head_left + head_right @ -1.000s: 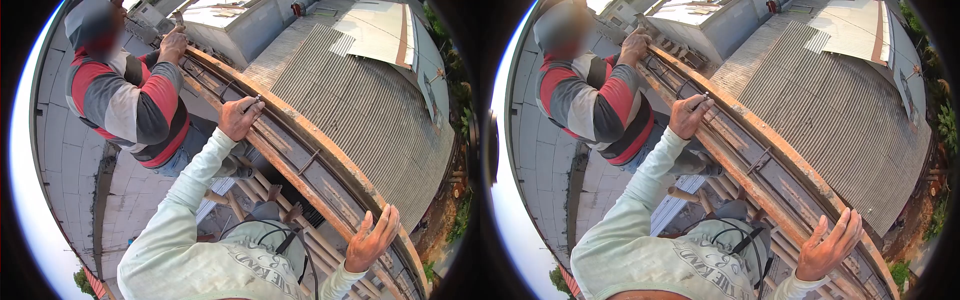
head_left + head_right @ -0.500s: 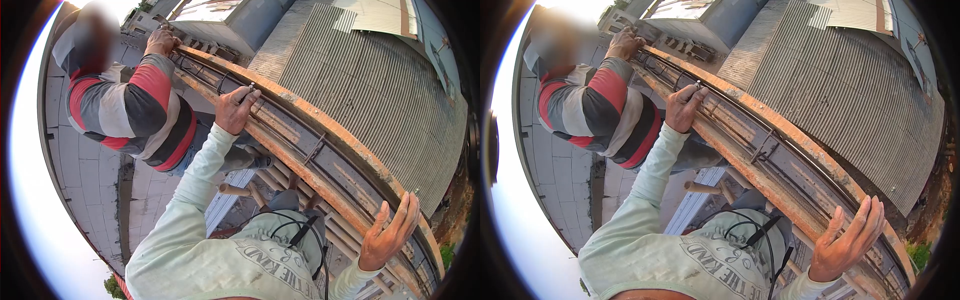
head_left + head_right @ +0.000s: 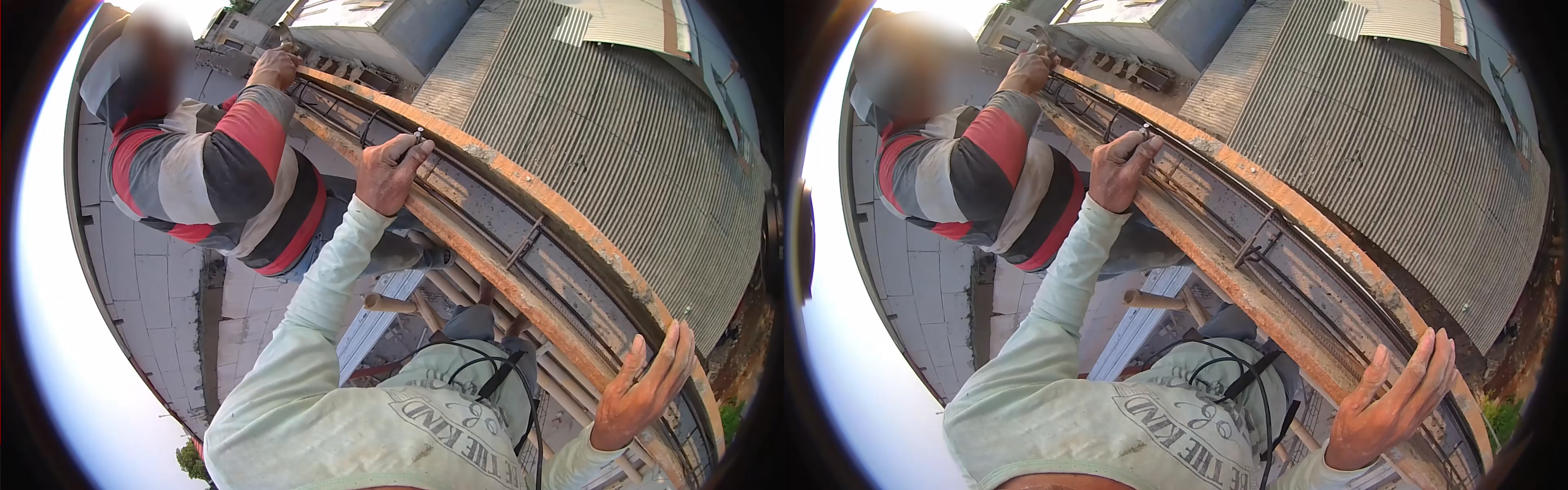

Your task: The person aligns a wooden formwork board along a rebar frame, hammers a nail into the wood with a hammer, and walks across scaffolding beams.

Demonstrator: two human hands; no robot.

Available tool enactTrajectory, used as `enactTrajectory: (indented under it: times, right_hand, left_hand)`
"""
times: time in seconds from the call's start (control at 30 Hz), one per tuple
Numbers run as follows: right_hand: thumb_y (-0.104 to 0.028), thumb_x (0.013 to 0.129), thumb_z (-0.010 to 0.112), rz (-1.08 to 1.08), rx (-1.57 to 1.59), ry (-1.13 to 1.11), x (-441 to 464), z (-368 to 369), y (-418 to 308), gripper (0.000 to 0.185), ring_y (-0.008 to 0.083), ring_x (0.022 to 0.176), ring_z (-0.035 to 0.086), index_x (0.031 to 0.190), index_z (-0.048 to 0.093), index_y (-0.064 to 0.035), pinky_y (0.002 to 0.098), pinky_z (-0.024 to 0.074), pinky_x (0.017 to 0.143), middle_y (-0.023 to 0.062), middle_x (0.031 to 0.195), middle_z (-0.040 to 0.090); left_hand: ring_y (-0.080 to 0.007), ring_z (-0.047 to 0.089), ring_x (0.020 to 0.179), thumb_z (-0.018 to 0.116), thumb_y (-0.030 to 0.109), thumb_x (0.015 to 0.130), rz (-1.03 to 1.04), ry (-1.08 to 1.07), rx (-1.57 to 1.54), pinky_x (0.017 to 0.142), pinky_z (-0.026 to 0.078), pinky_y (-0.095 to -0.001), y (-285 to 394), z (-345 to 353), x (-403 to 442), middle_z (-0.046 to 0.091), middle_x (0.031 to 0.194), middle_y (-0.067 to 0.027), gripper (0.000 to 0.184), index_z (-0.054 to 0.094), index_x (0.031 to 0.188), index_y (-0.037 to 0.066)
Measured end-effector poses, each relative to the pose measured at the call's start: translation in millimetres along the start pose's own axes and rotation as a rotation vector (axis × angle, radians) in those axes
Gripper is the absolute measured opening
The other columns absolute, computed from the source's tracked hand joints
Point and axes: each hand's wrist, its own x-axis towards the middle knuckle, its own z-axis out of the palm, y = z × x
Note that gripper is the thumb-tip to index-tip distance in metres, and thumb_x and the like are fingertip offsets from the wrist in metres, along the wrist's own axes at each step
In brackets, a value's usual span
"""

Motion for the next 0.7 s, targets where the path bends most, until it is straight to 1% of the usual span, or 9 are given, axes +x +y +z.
enactTrajectory:
  times: [0.1, 0.4, 0.7]
  right_hand:
    - [-0.025, 0.097, 0.054, -0.003, 0.001, 0.001, -0.2, -0.3, -0.8, 0.046, 0.0361, 0.128, 0.047, 0.133, 0.05, 0.003, 0.0535, 0.0371, 0.109, 0.0187, 0.134, 0.051]
    - [-0.024, 0.096, 0.055, -0.006, -0.005, 0.005, -0.4, 0.8, 0.1, 0.045, 0.0363, 0.127, 0.048, 0.133, 0.051, 0.0024, 0.0535, 0.0378, 0.109, 0.0183, 0.134, 0.051]
    - [-0.025, 0.097, 0.054, -0.011, -0.018, 0.004, 0.2, 0.6, 0.9, 0.045, 0.0363, 0.127, 0.048, 0.133, 0.051, 0.0022, 0.0532, 0.0382, 0.108, 0.0184, 0.134, 0.051]
  left_hand:
    - [-0.0245, 0.053, 0.05, 0.066, 0.025, 0.091, 0.012, -0.005, 0.028, 0.052, 0.042, -0.0339, -7.0, 0.3, 0.1, 0.05, 0.06, -0.0129, 0.029, 0.06, 0.078, 0.0]
    - [-0.0251, 0.054, 0.052, 0.065, 0.023, 0.091, 0.025, -0.012, 0.014, 0.053, 0.043, -0.0333, 1.6, -2.0, 0.0, 0.051, 0.062, -0.0129, 0.027, 0.061, 0.08, -0.001]
    - [-0.0262, 0.052, 0.05, 0.066, 0.025, 0.091, 0.026, -0.004, 0.02, 0.051, 0.042, -0.0335, 0.2, -0.9, 1.3, 0.049, 0.061, -0.0129, 0.029, 0.06, 0.078, 0.0]
